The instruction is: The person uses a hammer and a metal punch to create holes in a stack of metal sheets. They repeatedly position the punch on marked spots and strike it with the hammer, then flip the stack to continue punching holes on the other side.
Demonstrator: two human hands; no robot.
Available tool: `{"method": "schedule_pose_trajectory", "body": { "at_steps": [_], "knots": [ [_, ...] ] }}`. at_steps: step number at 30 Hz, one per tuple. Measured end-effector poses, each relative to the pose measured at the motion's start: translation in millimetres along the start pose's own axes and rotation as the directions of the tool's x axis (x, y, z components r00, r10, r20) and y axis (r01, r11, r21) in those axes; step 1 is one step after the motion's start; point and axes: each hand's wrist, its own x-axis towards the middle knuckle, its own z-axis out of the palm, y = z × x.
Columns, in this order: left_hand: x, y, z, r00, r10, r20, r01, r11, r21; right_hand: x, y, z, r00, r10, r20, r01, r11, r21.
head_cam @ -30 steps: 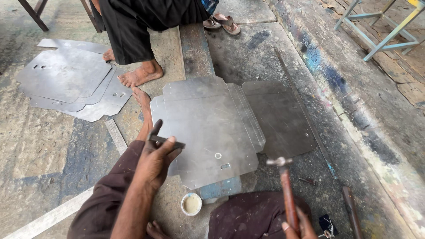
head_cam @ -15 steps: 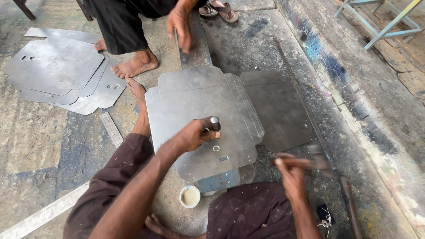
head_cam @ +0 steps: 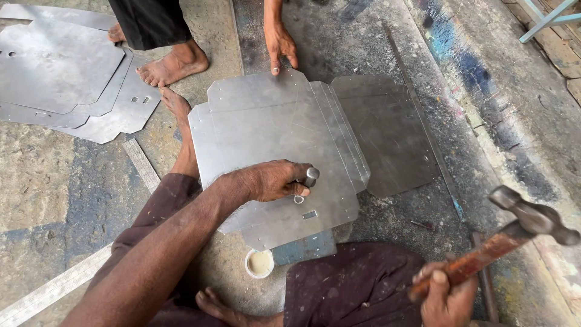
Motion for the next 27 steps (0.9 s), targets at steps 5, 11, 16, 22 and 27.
{"method": "schedule_pose_trajectory", "body": {
  "at_steps": [5, 11, 16, 22, 27],
  "knots": [
    [0.0, 1.9, -3.9, 1.000, -0.009, 0.026, 0.010, 1.000, -0.019, -36.2, 30.8, -28.7, 0.937, 0.350, -0.012, -0.347, 0.923, -0.165],
    [0.7, 1.8, -6.2, 0.997, -0.037, 0.061, 0.039, 0.999, -0.027, -50.6, 44.6, -46.0, 0.849, 0.522, 0.088, -0.502, 0.846, -0.177],
    [1.4, 2.2, -7.9, 0.993, -0.077, 0.090, 0.078, 0.997, -0.013, -24.8, 15.3, -39.6, 0.832, 0.399, 0.385, -0.339, 0.916, -0.217],
    [0.2, 2.3, -8.1, 0.997, -0.022, 0.075, 0.025, 0.999, -0.034, 0.5, -42.2, -22.7, 0.814, 0.511, 0.276, -0.454, 0.856, -0.247],
    [1.5, 0.5, -5.8, 0.998, 0.012, 0.064, -0.010, 0.999, -0.037, 14.3, -61.3, -22.9, 0.800, 0.383, 0.462, -0.334, 0.924, -0.187]
  ]
}}
